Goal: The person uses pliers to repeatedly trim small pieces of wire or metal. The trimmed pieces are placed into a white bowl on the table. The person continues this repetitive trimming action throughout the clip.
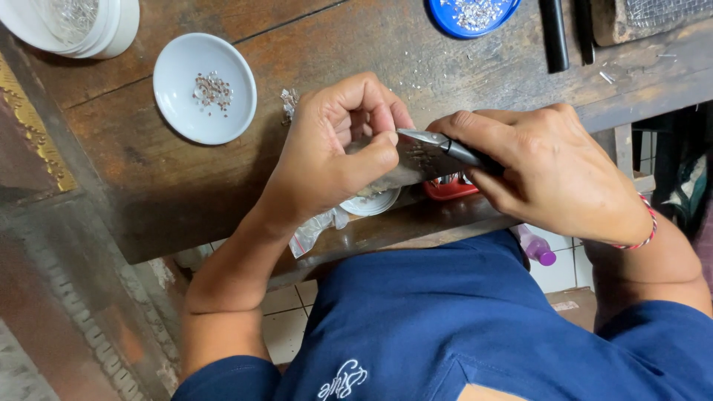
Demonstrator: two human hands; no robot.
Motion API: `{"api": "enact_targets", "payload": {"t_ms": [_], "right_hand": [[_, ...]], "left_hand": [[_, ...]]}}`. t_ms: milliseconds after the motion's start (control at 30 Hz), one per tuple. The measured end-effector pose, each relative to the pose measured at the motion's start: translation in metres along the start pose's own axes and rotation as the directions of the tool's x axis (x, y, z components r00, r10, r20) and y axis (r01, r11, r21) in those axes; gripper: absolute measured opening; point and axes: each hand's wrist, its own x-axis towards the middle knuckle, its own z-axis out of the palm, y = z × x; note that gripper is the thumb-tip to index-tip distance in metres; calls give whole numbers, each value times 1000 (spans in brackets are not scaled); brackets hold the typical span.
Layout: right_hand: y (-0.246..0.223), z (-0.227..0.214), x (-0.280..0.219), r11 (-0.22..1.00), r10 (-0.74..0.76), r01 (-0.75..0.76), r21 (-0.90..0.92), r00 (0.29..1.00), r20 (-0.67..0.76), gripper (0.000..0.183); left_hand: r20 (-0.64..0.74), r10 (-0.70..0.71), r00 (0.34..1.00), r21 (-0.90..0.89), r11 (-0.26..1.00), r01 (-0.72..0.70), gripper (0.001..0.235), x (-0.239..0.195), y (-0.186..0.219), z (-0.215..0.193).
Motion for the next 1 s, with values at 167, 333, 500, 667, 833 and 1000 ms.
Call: {"api": "enact_targets", "payload": {"t_ms": [167,333,500,667,833,1000], "right_hand": [[-1,2,6,974,5,22,228,993,-115,41],[-8,9,8,907,93,-5,420,978,-189,18],[-17,19,7,826,149,-18,563,971,-188,14],[-26,28,3,851,172,-31,525,960,-221,13],[-30,36,0,892,151,-10,452,949,-277,10],[-31,40,-3,904,131,-7,428,956,-261,14]], "left_hand": [[-150,252,956,377,909,-180,12,0,1,1],[-205,461,863,602,755,-260,20,0,2,5],[-210,405,890,335,885,-324,4,-3,4,15],[-203,301,932,75,953,-292,4,-7,-4,20],[-185,245,952,-83,961,-263,4,-9,-8,22],[-205,202,958,-121,966,-229,6,-11,-10,25]]}}
